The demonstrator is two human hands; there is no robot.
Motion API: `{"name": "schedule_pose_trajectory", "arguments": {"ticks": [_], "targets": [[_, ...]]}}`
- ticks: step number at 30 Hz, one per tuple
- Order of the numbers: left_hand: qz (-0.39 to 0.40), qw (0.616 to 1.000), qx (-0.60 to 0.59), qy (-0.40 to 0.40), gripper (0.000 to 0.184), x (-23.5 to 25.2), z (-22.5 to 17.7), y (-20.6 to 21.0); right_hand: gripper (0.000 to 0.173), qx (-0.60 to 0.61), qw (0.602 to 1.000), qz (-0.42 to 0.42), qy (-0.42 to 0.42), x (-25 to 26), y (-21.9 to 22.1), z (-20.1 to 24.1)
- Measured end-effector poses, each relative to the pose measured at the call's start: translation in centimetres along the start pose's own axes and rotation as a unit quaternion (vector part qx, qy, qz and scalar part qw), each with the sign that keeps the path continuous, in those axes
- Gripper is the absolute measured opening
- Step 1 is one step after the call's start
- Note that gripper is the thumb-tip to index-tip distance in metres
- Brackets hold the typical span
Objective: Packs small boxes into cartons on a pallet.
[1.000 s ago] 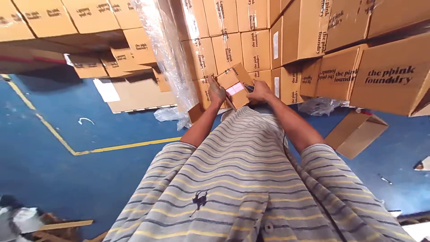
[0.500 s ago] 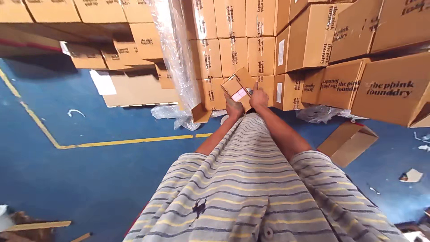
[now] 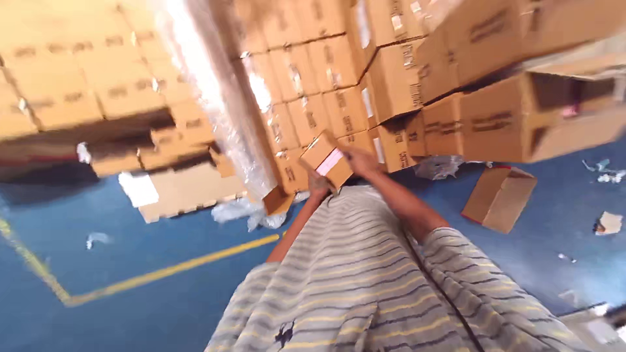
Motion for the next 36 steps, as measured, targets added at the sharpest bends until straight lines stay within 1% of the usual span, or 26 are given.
{"name": "schedule_pose_trajectory", "arguments": {"ticks": [1,3,5,6,7,9,10,12,13,14,16,17,18,19,20,21,23,25,27,29,30,32,33,34,35,36], "targets": [[0.010,1.000,-0.017,-0.004,0.063,-0.3,-0.4,0.4,0.045,0.004,1.000,0.004,0.013,-0.7,0.4,0.4],[0.013,0.999,-0.036,-0.020,0.058,-1.0,-1.2,-0.1,0.042,0.018,0.999,0.023,0.030,-1.5,-0.7,1.1],[0.006,1.000,-0.025,-0.008,0.057,-1.9,-2.8,-1.9,0.039,0.048,0.999,0.017,-0.010,-2.9,-3.7,1.1],[0.003,1.000,-0.011,0.004,0.054,-3.1,-3.7,-2.9,0.043,0.058,0.997,0.015,-0.042,-4.4,-5.3,1.0],[0.000,1.000,0.006,0.021,0.051,-4.8,-5.2,-3.9,0.041,0.069,0.995,0.004,-0.075,-6.4,-7.0,0.8],[-0.010,0.997,0.029,0.066,0.043,-9.3,-9.7,-5.2,0.032,0.091,0.988,-0.031,-0.122,-11.2,-10.6,0.6],[-0.015,0.995,0.031,0.094,0.043,-11.8,-12.3,-5.6,0.031,0.104,0.984,-0.054,-0.137,-14.0,-12.6,0.5],[-0.028,0.987,0.021,0.159,0.043,-16.5,-17.4,-6.3,0.036,0.146,0.966,-0.124,-0.171,-19.8,-16.3,0.3],[-0.028,0.977,0.019,0.209,0.042,-18.5,-19.9,-6.8,0.040,0.177,0.948,-0.178,-0.196,-22.5,-17.8,0.1],[-0.020,0.964,0.021,0.263,0.040,-20.5,-22.6,-7.0,0.047,0.210,0.918,-0.246,-0.231,-25.0,-18.9,-0.2],[0.033,0.923,0.033,0.382,0.037,-24.0,-27.9,-7.2,0.060,0.248,0.839,-0.361,-0.323,-28.7,-20.6,-1.2],[0.064,0.894,0.047,0.442,0.035,-25.6,-30.6,-6.9,0.068,0.259,0.799,-0.391,-0.377,-30.0,-21.3,-1.9],[0.096,0.866,0.067,0.487,0.035,-26.8,-33.2,-6.6,0.072,0.272,0.756,-0.414,-0.427,-31.0,-22.2,-2.7],[0.110,0.843,0.086,0.520,0.037,-28.0,-35.8,-6.2,0.073,0.278,0.718,-0.442,-0.460,-31.8,-23.2,-3.6],[0.113,0.824,0.105,0.546,0.040,-29.1,-38.3,-5.5,0.071,0.277,0.686,-0.478,-0.473,-32.2,-24.3,-4.5],[0.111,0.808,0.125,0.564,0.041,-30.0,-40.7,-4.7,0.069,0.272,0.668,-0.509,-0.469,-32.4,-25.7,-5.5],[0.115,0.795,0.148,0.577,0.045,-30.5,-44.9,-3.1,0.065,0.274,0.654,-0.555,-0.435,-32.7,-28.5,-7.4],[0.086,0.807,0.177,0.556,0.047,-31.0,-49.0,0.4,0.068,0.259,0.651,-0.593,-0.397,-33.8,-31.9,-8.9],[0.067,0.818,0.220,0.527,0.044,-30.6,-53.1,4.3,0.074,0.240,0.676,-0.601,-0.352,-35.2,-35.0,-10.0],[0.115,0.807,0.272,0.511,0.048,-27.8,-58.3,6.5,0.075,0.230,0.702,-0.604,-0.299,-36.1,-36.9,-11.0],[0.130,0.800,0.303,0.501,0.051,-26.6,-60.8,8.1,0.075,0.235,0.706,-0.608,-0.277,-36.1,-37.3,-11.5],[0.127,0.780,0.387,0.476,0.051,-24.8,-64.3,12.1,0.074,0.259,0.714,-0.601,-0.248,-35.3,-37.1,-12.5],[0.142,0.746,0.440,0.479,0.045,-24.0,-65.0,14.5,0.074,0.270,0.721,-0.592,-0.238,-34.5,-36.5,-12.8],[0.172,0.692,0.506,0.485,0.037,-23.7,-64.9,17.4,0.074,0.279,0.728,-0.583,-0.230,-33.7,-35.7,-13.0],[0.187,0.637,0.562,0.492,0.034,-24.0,-63.8,20.8,0.075,0.287,0.737,-0.570,-0.222,-32.7,-35.0,-13.2],[0.186,0.613,0.607,0.471,0.037,-24.9,-61.7,24.2,0.077,0.293,0.750,-0.553,-0.214,-31.8,-34.2,-13.3]]}}
Point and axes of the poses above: each hand's wrist, its own x-axis towards the middle knuckle, its own y-axis out of the palm, z = x × y, the point moved 3 cm from there along x, towards the middle knuckle, and after that the axes turned 1 degree about x, right-handed, at the moved point
